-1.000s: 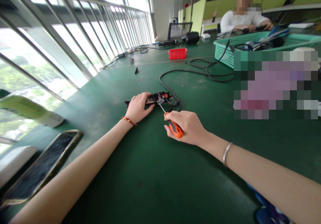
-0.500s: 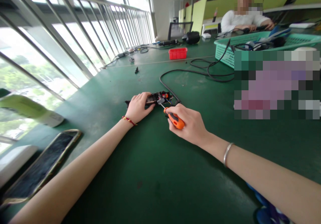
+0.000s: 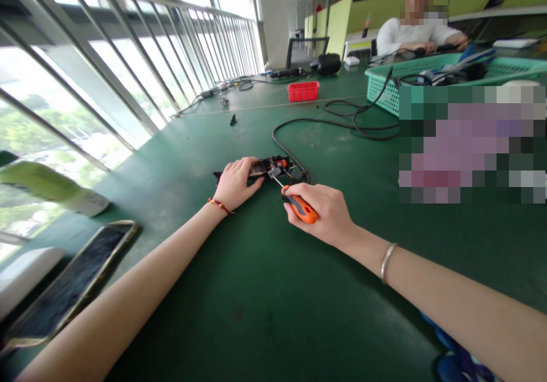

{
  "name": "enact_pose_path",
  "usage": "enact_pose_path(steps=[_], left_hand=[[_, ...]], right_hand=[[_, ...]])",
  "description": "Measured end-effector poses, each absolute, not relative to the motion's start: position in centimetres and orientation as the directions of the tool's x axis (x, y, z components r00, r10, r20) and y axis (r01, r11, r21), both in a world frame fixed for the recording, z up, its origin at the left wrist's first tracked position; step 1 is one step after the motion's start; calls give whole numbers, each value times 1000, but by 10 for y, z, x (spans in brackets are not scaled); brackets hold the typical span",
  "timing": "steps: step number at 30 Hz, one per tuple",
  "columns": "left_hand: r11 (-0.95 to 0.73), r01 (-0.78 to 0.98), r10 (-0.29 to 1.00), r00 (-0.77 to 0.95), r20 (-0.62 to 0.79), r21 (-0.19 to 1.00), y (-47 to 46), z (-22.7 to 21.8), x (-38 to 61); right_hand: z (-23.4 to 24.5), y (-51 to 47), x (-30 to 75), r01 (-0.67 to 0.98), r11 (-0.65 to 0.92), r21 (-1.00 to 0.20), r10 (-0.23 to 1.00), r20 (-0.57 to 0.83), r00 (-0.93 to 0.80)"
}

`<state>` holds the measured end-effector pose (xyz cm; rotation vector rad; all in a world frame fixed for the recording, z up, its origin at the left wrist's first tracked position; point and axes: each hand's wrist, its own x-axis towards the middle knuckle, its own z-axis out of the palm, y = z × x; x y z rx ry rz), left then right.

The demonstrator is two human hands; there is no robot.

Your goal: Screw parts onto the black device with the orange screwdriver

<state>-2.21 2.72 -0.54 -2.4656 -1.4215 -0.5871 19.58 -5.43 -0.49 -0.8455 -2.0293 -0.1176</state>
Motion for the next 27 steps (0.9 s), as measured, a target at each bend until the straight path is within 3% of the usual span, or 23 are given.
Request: enact_pose_path(steps=[27], left_hand=[[-509, 861, 764, 452, 460, 0, 28, -6, -22]], right_hand=[[-8, -52, 197, 579, 790, -199, 526, 705, -475]])
